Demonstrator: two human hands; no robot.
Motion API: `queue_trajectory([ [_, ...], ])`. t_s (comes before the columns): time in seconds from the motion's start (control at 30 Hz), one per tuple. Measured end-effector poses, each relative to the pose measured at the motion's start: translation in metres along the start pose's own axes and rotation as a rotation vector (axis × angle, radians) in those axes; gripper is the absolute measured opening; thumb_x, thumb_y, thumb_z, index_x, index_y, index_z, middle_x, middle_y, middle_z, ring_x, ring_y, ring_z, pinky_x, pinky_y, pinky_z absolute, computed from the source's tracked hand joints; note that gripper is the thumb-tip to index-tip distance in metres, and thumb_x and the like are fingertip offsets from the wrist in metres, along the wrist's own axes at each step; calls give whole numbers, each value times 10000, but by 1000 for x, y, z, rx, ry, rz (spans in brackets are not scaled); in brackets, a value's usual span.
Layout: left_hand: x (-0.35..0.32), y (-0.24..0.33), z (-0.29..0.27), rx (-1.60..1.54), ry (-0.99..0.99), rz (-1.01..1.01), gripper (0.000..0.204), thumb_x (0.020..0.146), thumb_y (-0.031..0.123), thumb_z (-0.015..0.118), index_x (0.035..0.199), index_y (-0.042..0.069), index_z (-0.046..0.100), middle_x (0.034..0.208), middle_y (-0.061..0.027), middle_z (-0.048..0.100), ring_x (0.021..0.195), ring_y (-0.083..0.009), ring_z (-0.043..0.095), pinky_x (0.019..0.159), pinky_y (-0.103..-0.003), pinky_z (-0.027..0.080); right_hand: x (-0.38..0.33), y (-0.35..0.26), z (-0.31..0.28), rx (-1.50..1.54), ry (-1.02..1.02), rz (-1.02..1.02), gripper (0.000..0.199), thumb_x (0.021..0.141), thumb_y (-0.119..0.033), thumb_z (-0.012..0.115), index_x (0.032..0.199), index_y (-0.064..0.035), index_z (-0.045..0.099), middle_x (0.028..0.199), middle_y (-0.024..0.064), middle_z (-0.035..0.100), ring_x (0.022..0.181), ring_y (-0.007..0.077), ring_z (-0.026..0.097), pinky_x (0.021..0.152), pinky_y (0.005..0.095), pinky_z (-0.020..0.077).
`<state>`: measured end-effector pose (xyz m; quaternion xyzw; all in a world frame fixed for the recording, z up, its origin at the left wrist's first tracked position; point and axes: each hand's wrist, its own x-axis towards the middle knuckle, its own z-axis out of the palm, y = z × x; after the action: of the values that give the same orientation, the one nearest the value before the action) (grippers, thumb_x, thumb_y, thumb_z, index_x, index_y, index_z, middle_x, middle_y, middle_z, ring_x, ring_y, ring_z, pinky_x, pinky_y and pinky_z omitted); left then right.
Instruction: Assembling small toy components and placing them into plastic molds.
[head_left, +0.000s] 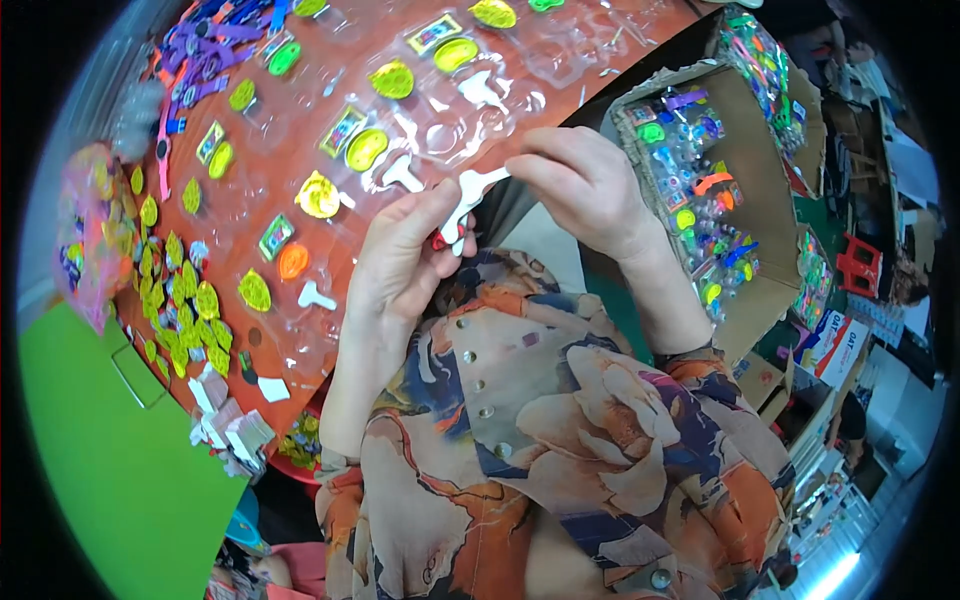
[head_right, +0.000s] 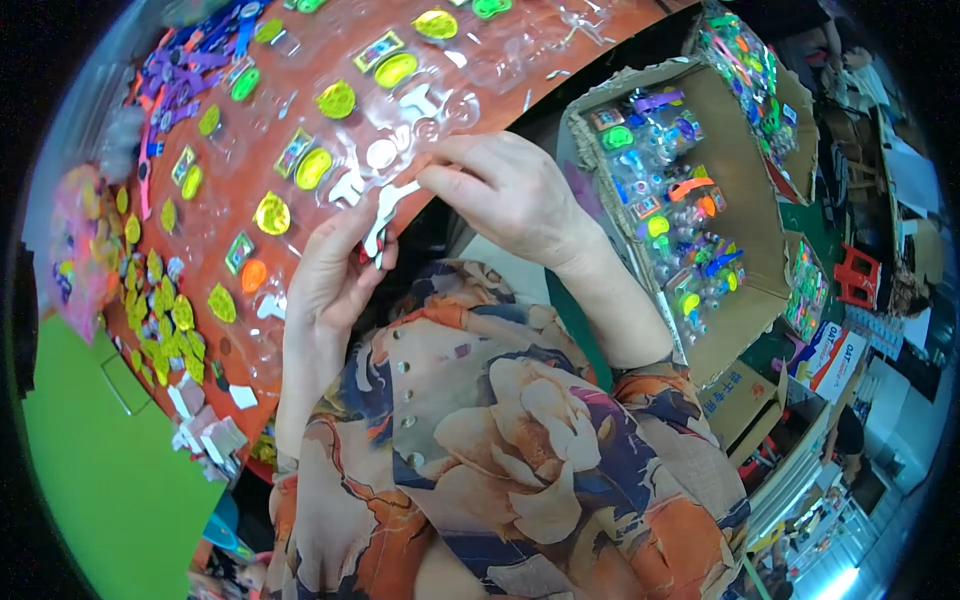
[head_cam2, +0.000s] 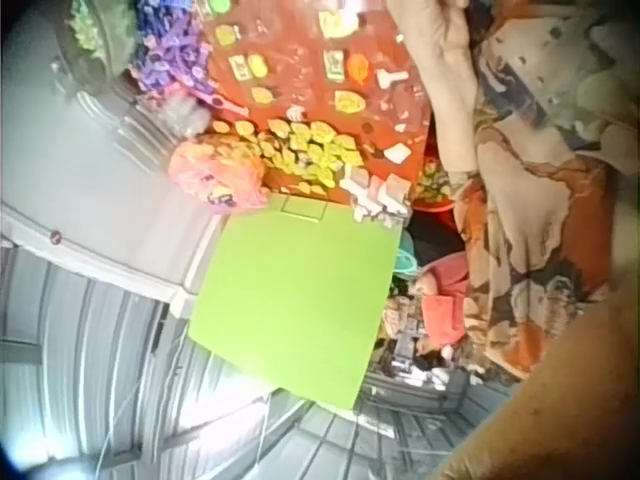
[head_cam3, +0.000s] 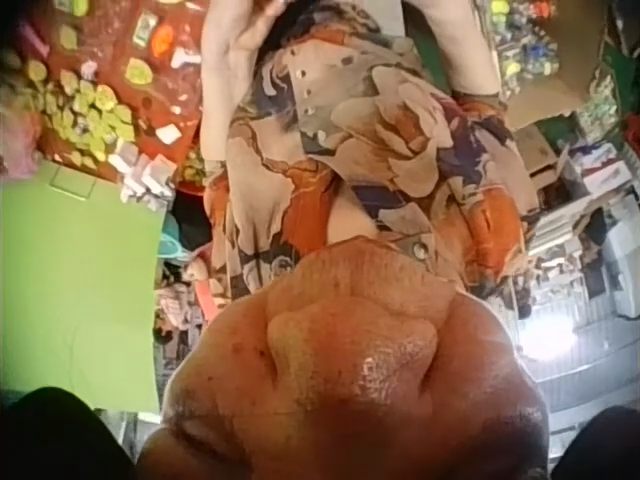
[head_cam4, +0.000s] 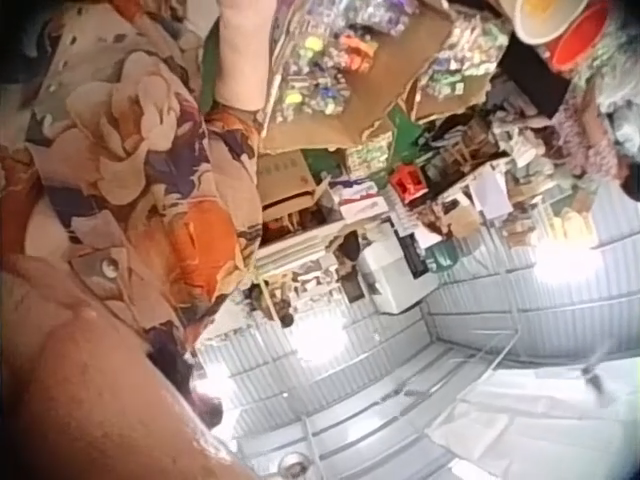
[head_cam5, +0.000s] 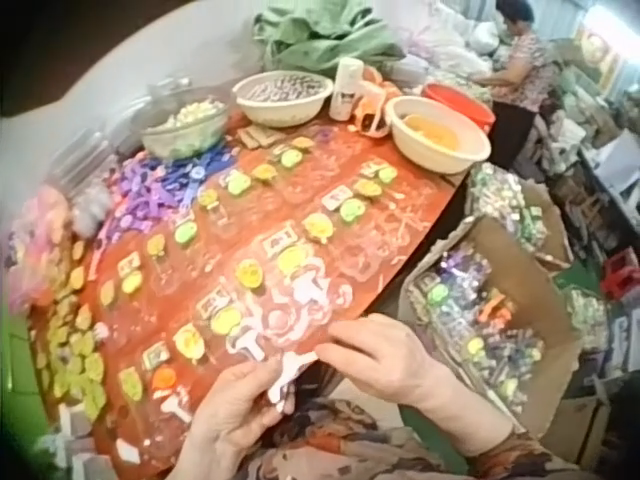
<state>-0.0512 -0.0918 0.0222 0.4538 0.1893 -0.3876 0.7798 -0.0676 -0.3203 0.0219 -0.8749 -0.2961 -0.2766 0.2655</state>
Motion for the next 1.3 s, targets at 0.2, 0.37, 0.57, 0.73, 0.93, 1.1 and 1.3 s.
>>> queue_trajectory([
  [0.2,-1,5,-6,-29,-22,44,254,943,248,701,932,-2,658,762,-93,677,572,-146,641,402,-211,396,-11,66,-19,-312,152,289,187,787,-38,713,967,-67,672,906,102,669,809,299,670,682,386,540],
  [0.37,9,4,8,51,19,43,258,982,267,637,917,18,656,753,-80,667,548,-131,613,391,-202,386,-5,127,-19,-598,139,261,103,832,-117,690,923,-98,645,834,73,632,748,271,666,618,371,536],
  [0.57,27,14,32,18,-32,78,260,940,260,710,938,4,660,728,-84,673,555,-147,648,398,-215,412,10,149,-3,-783,-47,232,97,790,-125,632,886,-125,625,811,70,607,766,249,675,637,382,536],
  [0.73,44,18,42,17,-13,136,298,939,290,711,970,1,643,735,-80,673,541,-142,630,417,-211,428,10,136,-4,-770,-151,264,131,836,-149,640,960,-115,668,847,83,620,813,263,679,685,379,546],
  [0.93,53,29,52,-35,-46,120,352,990,332,629,1017,-18,636,810,-81,666,611,-183,654,501,-248,531,14,61,-21,313,33,529,244,914,-113,678,1149,-47,677,967,83,666,809,172,664,689,285,516],
  [1.1,63,24,56,-16,-82,136,415,1001,384,598,981,-30,632,807,-102,680,579,-199,662,461,-243,511,10,21,-11,384,74,498,261,899,-49,679,1160,-54,679,1020,84,648,832,165,662,717,271,529],
  [1.3,69,22,62,110,-146,77,450,1014,411,564,926,-22,645,743,-111,670,543,-182,635,405,-237,418,6,36,-14,251,89,281,180,849,-1,694,1027,-24,690,1020,119,650,916,279,674,769,329,553],
])
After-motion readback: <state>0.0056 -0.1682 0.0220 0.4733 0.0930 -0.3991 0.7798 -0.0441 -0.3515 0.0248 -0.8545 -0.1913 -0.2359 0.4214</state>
